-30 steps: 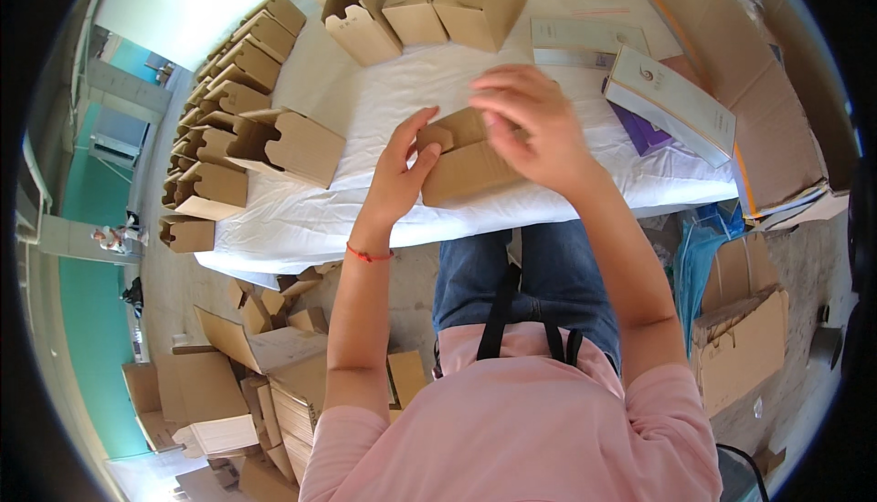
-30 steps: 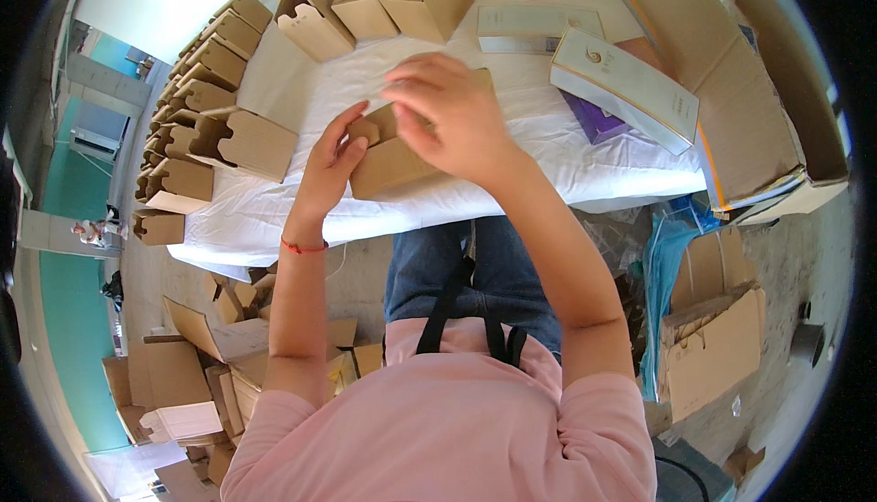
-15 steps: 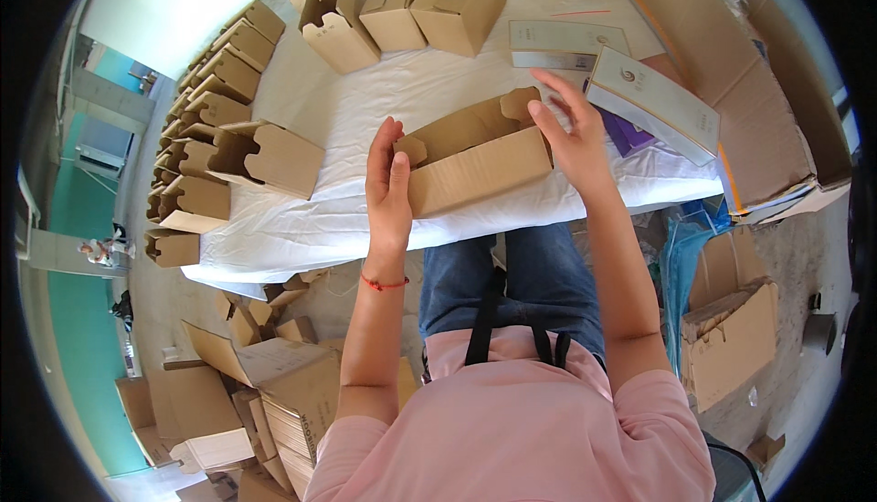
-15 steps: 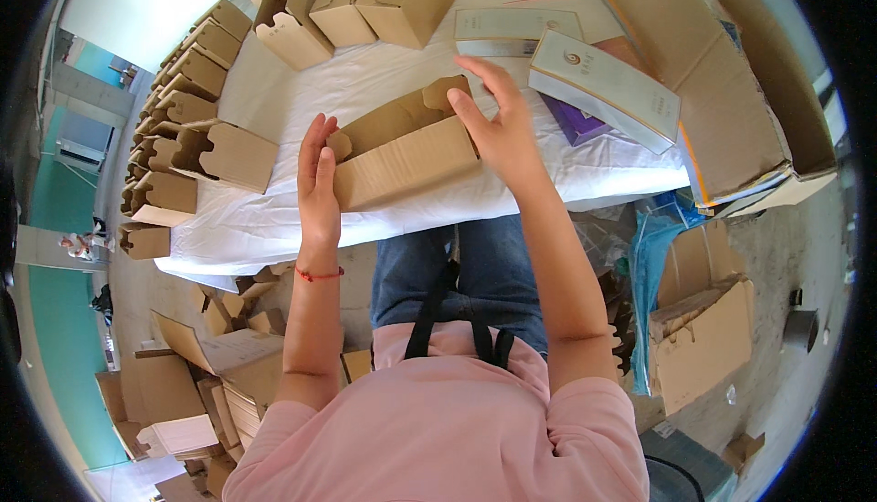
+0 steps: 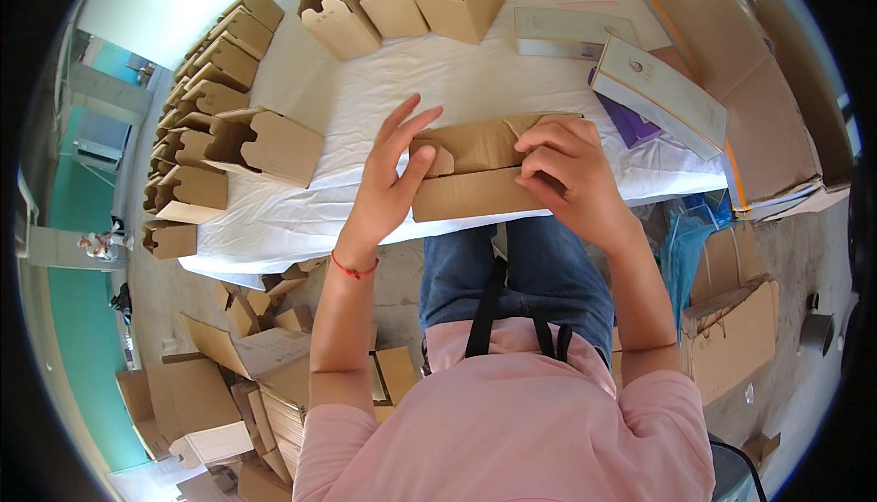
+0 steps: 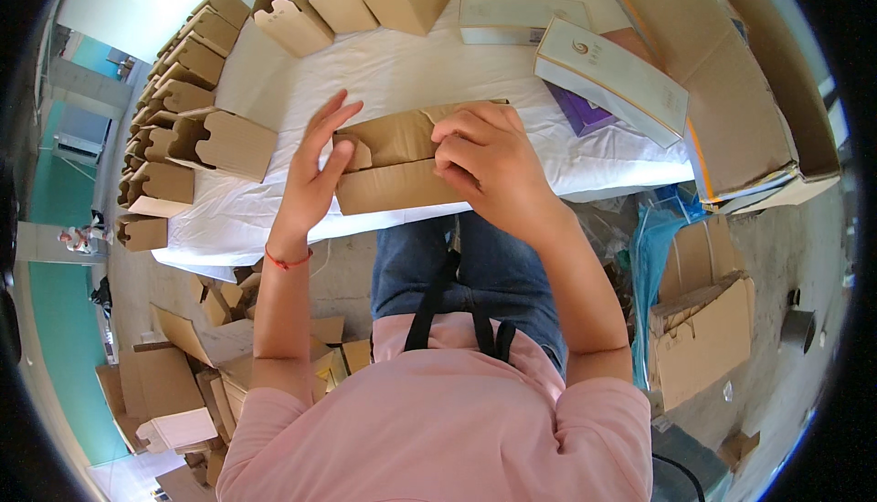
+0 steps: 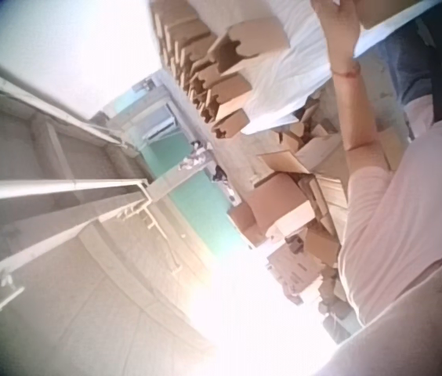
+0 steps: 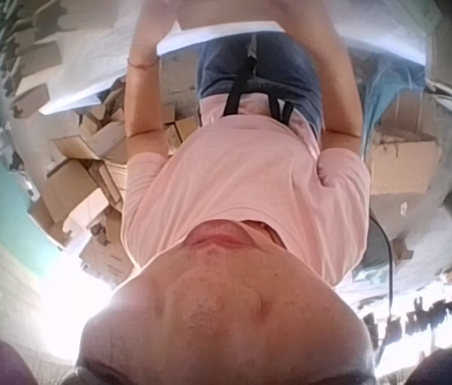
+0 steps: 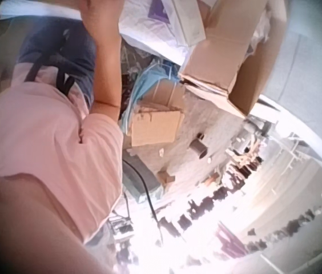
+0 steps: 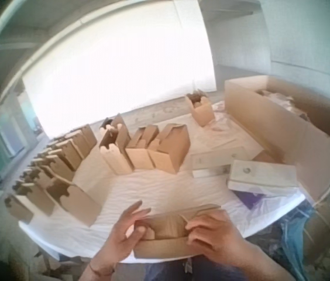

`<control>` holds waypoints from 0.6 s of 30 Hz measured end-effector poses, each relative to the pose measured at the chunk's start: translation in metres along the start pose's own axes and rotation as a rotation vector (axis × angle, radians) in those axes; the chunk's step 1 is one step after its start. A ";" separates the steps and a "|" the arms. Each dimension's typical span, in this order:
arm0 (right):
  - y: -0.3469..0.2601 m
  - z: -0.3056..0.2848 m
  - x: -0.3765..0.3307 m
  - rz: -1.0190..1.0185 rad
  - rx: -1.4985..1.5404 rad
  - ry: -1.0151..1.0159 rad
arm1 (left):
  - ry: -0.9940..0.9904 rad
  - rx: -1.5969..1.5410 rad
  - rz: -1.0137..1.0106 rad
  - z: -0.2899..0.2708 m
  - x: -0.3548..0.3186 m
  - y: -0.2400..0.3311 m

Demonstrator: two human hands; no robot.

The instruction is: The person folds small cardboard boxes by hand, secures the bottom flaps, and places them in stacks on a table. The person then picks up unfolded flat boxes from the floor and folds them one by one.

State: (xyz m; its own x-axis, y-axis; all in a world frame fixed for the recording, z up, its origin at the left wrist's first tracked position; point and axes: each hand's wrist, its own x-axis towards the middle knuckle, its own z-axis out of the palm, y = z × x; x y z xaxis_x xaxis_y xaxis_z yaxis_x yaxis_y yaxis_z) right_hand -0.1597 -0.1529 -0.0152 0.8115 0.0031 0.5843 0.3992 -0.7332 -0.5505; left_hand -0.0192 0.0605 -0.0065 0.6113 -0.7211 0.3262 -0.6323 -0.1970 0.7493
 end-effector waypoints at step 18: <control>0.045 -0.013 0.009 -0.073 0.270 -0.135 | 0.067 0.377 0.298 0.019 -0.023 0.029</control>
State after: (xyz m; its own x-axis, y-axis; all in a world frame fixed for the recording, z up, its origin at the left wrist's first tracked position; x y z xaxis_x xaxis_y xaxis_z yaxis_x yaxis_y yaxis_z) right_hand -0.1401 -0.1949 -0.0274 0.8185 0.1529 0.5539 0.5430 -0.5208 -0.6587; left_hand -0.0604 0.0593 -0.0035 0.3989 -0.7410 0.5402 -0.9053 -0.2244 0.3606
